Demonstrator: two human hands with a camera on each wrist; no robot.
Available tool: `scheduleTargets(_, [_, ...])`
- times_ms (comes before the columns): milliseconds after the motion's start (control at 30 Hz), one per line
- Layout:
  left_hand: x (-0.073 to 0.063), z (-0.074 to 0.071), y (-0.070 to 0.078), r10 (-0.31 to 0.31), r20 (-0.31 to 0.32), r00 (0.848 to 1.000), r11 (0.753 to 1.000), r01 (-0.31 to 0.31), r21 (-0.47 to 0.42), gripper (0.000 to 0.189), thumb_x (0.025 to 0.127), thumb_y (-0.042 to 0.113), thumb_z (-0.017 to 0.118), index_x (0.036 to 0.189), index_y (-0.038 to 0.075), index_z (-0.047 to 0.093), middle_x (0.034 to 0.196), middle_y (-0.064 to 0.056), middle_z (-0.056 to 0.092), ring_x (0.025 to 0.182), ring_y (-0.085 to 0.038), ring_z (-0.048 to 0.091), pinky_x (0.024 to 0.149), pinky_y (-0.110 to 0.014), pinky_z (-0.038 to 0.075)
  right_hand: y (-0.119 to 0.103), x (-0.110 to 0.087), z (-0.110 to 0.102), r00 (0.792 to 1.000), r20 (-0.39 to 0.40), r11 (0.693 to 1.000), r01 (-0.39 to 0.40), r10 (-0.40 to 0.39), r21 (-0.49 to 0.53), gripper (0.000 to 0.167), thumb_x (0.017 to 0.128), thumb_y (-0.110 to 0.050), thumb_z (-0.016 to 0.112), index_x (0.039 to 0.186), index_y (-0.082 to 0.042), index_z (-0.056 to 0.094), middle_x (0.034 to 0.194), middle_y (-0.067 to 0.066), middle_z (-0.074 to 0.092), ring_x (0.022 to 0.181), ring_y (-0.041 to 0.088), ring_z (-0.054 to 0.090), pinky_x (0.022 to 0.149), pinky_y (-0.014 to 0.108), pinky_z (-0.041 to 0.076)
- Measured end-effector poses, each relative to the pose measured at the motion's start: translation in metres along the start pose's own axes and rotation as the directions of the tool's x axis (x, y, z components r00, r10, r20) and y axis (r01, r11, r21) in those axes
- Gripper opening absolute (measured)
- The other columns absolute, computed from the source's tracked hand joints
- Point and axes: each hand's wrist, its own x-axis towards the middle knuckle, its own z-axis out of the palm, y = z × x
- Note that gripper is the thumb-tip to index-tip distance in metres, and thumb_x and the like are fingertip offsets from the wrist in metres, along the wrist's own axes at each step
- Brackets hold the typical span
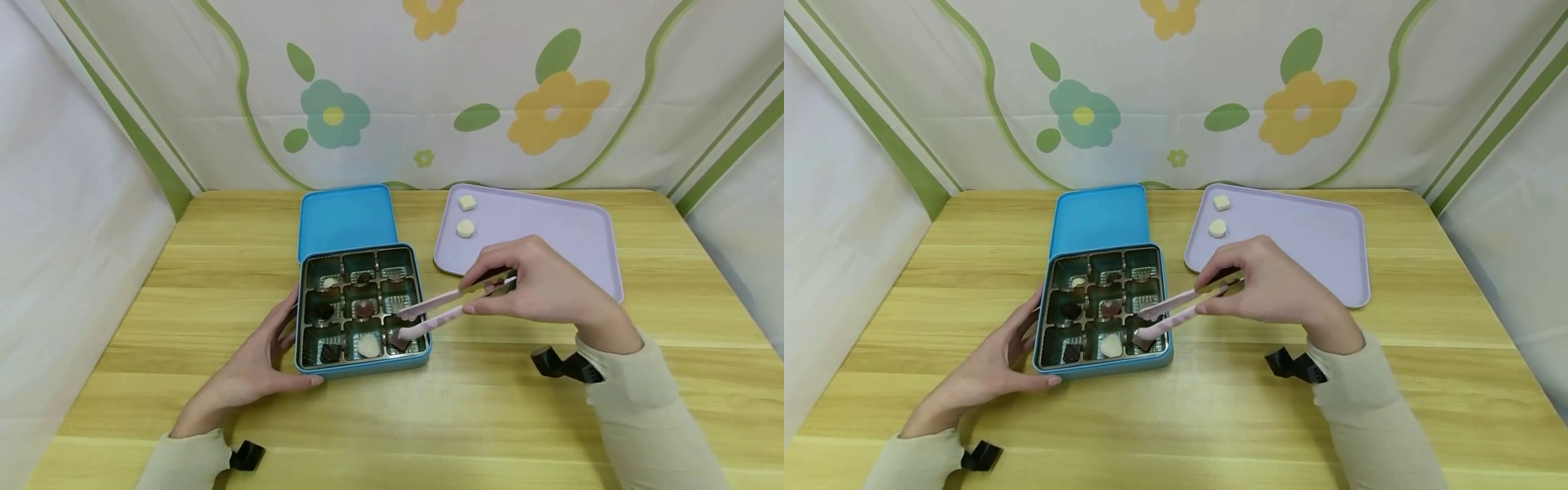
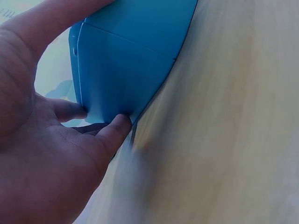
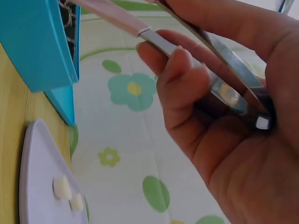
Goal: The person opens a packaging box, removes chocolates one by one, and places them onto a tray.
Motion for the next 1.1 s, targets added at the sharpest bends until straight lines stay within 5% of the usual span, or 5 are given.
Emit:
scheduleTargets(267, [0.0,0.0,0.0,-0.017,-0.008,1.0,1.0,0.017,0.011,0.138,0.077,0.003,0.096,0.175,0.031,0.002,0.183,-0.007,0.001,0.168,-0.037,0.005,0.118,-0.003,0.028,-0.027,0.013,0.029,0.995,0.087,0.992,0.05,-0.04,-0.119,0.017,0.083,-0.012,0.092,0.093,-0.02,0.083,0.083,-0.012,0.07,0.067,0.003,0.055,0.06,0.021,0.051])
scheduleTargets(567, [-0.001,0.001,-0.002,0.012,0.001,1.0,1.0,-0.012,-0.012,0.138,0.077,-0.002,0.095,0.175,0.028,0.003,0.183,-0.009,0.001,0.168,-0.038,0.005,0.119,-0.004,0.028,-0.035,0.009,0.027,0.996,0.083,0.985,0.04,-0.027,-0.167,0.017,0.082,-0.011,0.092,0.095,-0.02,0.084,0.085,-0.014,0.069,0.068,0.001,0.052,0.059,0.021,0.049])
scheduleTargets(733, [-0.001,0.003,-0.003,0.016,-0.003,1.0,1.0,-0.016,-0.021,0.138,0.077,-0.002,0.094,0.175,0.027,0.002,0.183,-0.01,0.002,0.167,-0.039,0.006,0.12,-0.004,0.028,-0.026,0.018,0.032,0.989,0.147,0.993,0.039,-0.022,-0.113,0.012,0.086,-0.012,0.091,0.095,-0.016,0.083,0.09,-0.009,0.075,0.075,0.0,0.062,0.068,0.022,0.058])
scheduleTargets(1100, [-0.002,0.002,0.0,0.006,-0.001,1.0,1.0,-0.006,-0.015,0.137,0.077,-0.001,0.095,0.175,0.027,0.003,0.182,-0.011,0.005,0.167,-0.039,0.007,0.119,-0.003,0.027,0.018,0.01,0.015,0.99,0.097,0.986,-0.112,0.101,0.123,0.02,0.083,-0.018,0.095,0.099,-0.024,0.086,0.089,-0.005,0.078,0.072,0.011,0.066,0.065,0.024,0.056])
